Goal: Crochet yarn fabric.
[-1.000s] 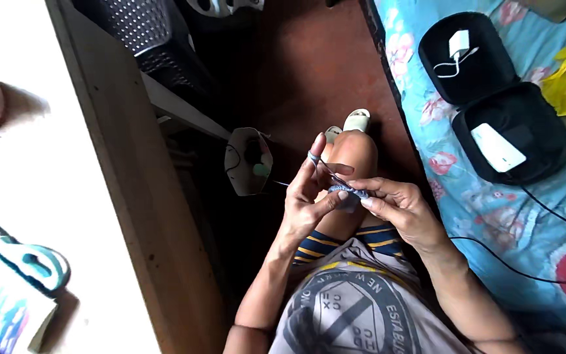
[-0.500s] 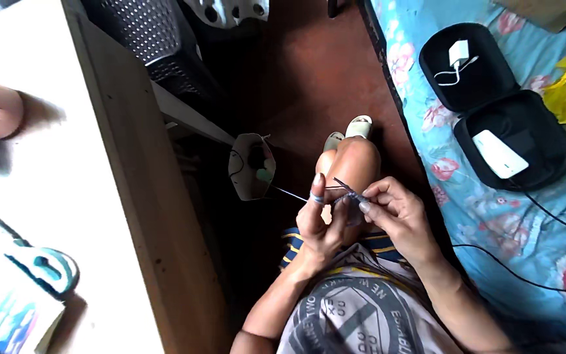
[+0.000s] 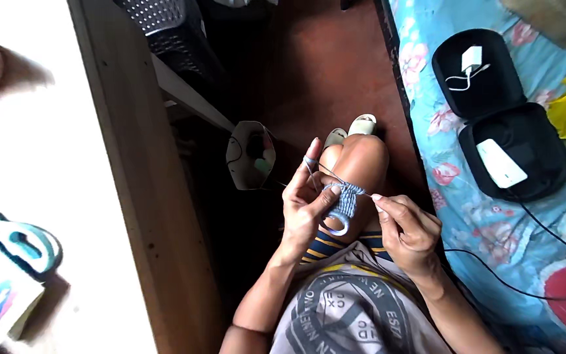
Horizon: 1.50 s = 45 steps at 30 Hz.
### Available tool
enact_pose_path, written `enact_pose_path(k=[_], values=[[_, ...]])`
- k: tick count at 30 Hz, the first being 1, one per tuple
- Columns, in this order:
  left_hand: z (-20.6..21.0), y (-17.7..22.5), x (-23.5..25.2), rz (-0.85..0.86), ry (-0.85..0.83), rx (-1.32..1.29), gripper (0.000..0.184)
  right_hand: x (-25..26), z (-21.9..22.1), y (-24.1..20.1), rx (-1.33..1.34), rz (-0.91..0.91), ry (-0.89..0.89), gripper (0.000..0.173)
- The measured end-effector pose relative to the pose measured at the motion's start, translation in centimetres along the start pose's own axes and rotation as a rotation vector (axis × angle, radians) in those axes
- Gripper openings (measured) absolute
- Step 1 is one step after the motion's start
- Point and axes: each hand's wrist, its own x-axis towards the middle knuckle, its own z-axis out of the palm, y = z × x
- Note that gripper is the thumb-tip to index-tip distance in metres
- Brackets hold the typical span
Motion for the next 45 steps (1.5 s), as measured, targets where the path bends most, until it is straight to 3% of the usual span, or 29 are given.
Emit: enact_pose_path(k=[9,14,18,30,34,39,45], values=[[-1.1,0.0,0.4,-0.082,-0.073,-0.095,0.071,0.0,-0.5,0.2,0.059,0.004,-0.053,0.018],[-0.6,-0.2,-0.1,0.102,-0.12,0.082,0.06,0.0,-0.6,-0.1,0.255,0.134,-0.066,0.016],[-0.4,-0.5,-0.1,0.207,-0.101,0.097,0.058,0.3,-0.7,-0.6,0.117,0.067,-0.029,0.017],[-1.0,0.0,0.4,-0.03,-0.123,-0.103,0.063,0.2,-1.3,0.0,0.125,0.033,-0.074,0.018],[-1.0,-0.2,0.2,0.023,-0.154,-0.026,0.057,0.2,-1.4,-0.1,0.299,0.15,-0.102,0.016],[-1.0,-0.4,0.3,0.131,-0.156,0.051,0.052,0.3,-1.4,-0.3,0.26,0.145,-0.089,0.016],[-1.3,0.1,0.4,0.06,-0.14,0.003,0.055,0.2,-1.5,-0.1,0.196,0.093,-0.1,0.017]])
